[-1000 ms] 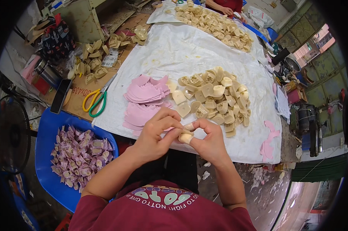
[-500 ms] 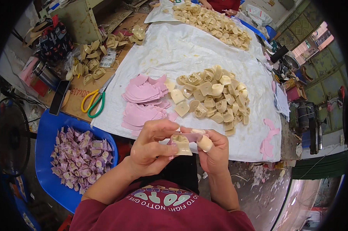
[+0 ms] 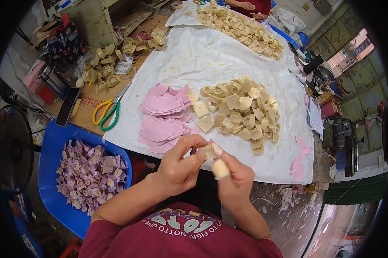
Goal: The person repeatedly picks up small, beige, cylindrical objects and wraps them individually in pink paper wrappers. The person folds the paper around the object and places the finished wrapped item into a blue bin. The task is performed continuously by hand at a table covered with a white sheet.
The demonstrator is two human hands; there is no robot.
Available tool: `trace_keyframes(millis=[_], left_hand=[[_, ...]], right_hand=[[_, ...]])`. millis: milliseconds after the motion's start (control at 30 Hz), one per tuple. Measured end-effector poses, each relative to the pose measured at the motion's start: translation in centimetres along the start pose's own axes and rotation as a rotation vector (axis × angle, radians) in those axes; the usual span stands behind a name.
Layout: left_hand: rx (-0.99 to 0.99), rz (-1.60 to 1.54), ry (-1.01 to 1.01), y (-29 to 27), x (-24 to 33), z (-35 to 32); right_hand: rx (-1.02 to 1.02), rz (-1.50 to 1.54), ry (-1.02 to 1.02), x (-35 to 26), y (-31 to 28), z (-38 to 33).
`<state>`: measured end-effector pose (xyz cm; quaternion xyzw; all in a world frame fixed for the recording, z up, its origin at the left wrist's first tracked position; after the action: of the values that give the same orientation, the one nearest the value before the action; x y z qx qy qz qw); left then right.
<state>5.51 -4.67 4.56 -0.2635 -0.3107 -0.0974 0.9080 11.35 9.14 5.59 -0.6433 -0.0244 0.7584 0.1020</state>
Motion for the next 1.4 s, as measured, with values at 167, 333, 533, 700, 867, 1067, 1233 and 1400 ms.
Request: trace_keyframes(millis=[167, 333, 533, 700, 867, 1067, 1233, 1400], left_hand=[[0.101, -0.066, -0.104, 1.1, -1.3, -0.1], [0.101, -0.053, -0.101, 0.9, -1.5, -0.1], [0.055, -0.008, -0.137, 0.4, -1.8, 0.2], [0.204, -0.931, -0.534, 1.5, -3.5, -0.7], [0.157, -1.06, -0.659, 1.5, -3.7, -1.0], [0.211, -0.865, -0.632, 1.8, -3.5, -1.3], [0.133, -0.811, -0.645, 2.1, -4.1, -1.7], [0.051, -0.503, -0.592, 1.4, -3.8, -1.3]], right_hand=[[0.04, 0.016, -0.005, 1.8, -0.1, 0.7], [0.046, -0.149, -0.222, 1.5, -0.5, 1.4], [-0.122, -0.403, -0.333, 0.9, -0.8, 2.8], [-0.309, 0.409, 0.028, 3.2, -2.1, 3.7], [-0.174, -0.169, -0.266, 2.3, -1.7, 3.3], [-0.204, -0.405, -0.328, 1.4, -1.2, 4.2], [-0.215, -0.459, -0.362, 1.8, -1.3, 4.4], [-0.275, -0.366, -0.257, 2.6, -1.7, 4.8]])
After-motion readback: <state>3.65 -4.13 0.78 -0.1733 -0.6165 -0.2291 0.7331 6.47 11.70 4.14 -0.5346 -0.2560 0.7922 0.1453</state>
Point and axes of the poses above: each hand's wrist, its own z-axis towards the middle knuckle, its own y-axis out of the palm, x = y × z, the point moved 4 cm from there along z, towards the middle knuckle, and after that the axes turned 7 degrees about -x, right-handed, at the moved point
